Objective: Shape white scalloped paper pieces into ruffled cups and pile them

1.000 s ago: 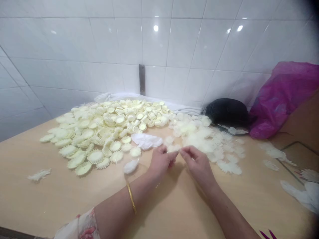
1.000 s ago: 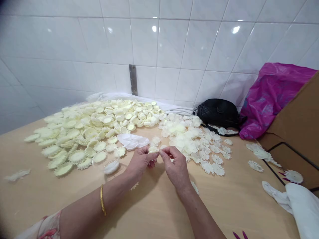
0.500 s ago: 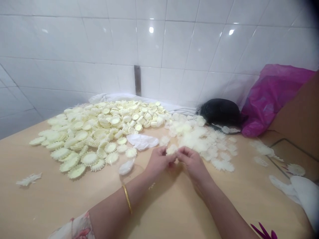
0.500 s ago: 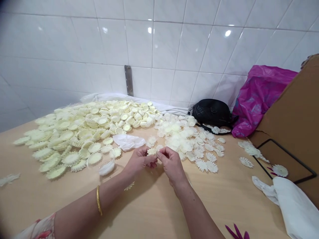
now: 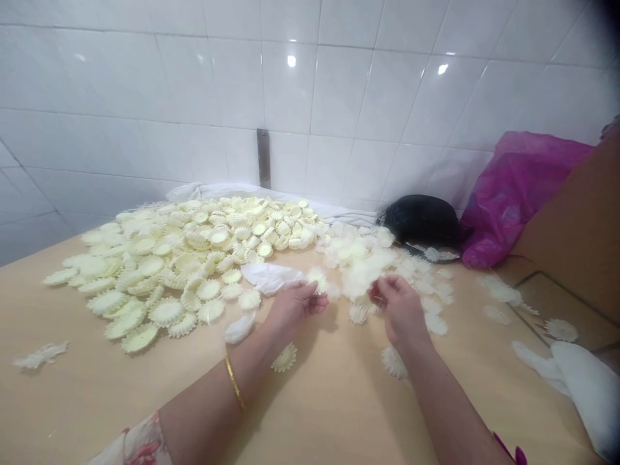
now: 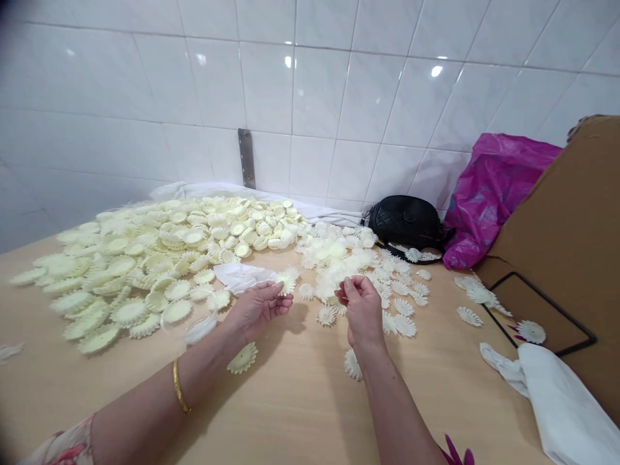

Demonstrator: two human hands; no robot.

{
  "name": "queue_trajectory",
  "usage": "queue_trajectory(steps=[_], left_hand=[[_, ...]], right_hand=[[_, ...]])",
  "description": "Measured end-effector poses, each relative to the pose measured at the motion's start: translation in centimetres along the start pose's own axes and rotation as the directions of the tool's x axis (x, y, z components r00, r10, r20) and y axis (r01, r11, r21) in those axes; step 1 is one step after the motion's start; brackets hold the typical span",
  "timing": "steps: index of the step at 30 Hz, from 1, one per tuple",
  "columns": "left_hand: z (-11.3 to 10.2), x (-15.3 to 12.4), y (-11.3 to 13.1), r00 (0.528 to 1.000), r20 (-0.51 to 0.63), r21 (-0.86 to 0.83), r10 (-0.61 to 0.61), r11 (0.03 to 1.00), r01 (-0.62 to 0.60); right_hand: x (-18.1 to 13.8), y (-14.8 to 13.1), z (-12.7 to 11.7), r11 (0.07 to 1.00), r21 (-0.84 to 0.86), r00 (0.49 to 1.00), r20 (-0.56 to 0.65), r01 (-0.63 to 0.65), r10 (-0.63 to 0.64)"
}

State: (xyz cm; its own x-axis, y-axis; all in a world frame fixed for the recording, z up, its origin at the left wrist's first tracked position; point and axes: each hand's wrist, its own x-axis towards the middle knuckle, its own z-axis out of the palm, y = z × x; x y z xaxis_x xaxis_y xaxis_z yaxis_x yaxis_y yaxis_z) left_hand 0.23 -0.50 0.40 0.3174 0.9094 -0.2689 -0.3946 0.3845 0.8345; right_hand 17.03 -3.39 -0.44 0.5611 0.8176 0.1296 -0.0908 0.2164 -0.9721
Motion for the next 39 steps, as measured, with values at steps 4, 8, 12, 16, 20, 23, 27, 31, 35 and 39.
queue_trajectory(steps=[4, 8, 12, 16, 20, 23, 27, 31, 35, 39], left_hand=[[0.1, -0.2, -0.6, 0.999, 0.044, 0.128, 0.032, 0.991, -0.037], [0.2, -0.3, -1.2, 0.999, 0.041, 0.182, 0.028, 0.983, -0.035], [0.4, -0.4, -1.2, 0.998, 0.058, 0.168, 0.009, 0.986, -0.018], [0.5, -0.5, -1.4, 0.998, 0.061, 0.196, 0.021, 0.98, -0.033], [0.6, -0.6, -1.7, 0.994, 0.096, 0.211, 0.049, 0.975, -0.068], [0.6, -0.7, -1.8, 0.991, 0.113, 0.2, 0.075, 0.975, -0.097], [0.5, -0.7, -1.8, 0.987, 0.098, 0.251, 0.126, 0.957, -0.147], [0.5, -0.8, -1.8, 0.989, 0.045, 0.267, 0.139, 0.952, -0.146], [0.5, -0.7, -1.8, 0.989, 0.003, 0.238, 0.145, 0.961, -0.142], [0.3, -0.4, -2.0, 0.991, 0.01, 0.194, 0.133, 0.972, -0.132]], right_hand=[[0.2, -0.6, -0.6, 0.863, -0.458, 0.965, -0.038, 0.213, -0.259], [0.1, -0.5, -0.6, 0.782, -0.577, 0.947, -0.047, 0.235, -0.319], [-0.8, -0.7, 0.0, 0.764, -0.561, 0.933, 0.042, 0.318, -0.358], [-2.2, -1.1, 1.0, 0.83, -0.455, 0.945, 0.199, 0.322, -0.258], [-2.9, -0.7, 1.9, 0.91, -0.349, 0.936, 0.338, 0.224, -0.101], [-2.9, -0.3, 2.1, 0.951, -0.284, 0.923, 0.384, 0.125, -0.007], [-3.0, -0.2, 2.1, 0.984, -0.179, 0.91, 0.407, -0.012, 0.085], [-3.1, -0.3, 2.2, 0.991, -0.123, 0.917, 0.384, -0.062, 0.105], [-3.5, -0.8, 2.4, 0.966, -0.227, 0.935, 0.353, 0.123, -0.036], [-3.9, -1.2, 2.6, 0.934, -0.288, 0.887, 0.458, 0.211, -0.06]])
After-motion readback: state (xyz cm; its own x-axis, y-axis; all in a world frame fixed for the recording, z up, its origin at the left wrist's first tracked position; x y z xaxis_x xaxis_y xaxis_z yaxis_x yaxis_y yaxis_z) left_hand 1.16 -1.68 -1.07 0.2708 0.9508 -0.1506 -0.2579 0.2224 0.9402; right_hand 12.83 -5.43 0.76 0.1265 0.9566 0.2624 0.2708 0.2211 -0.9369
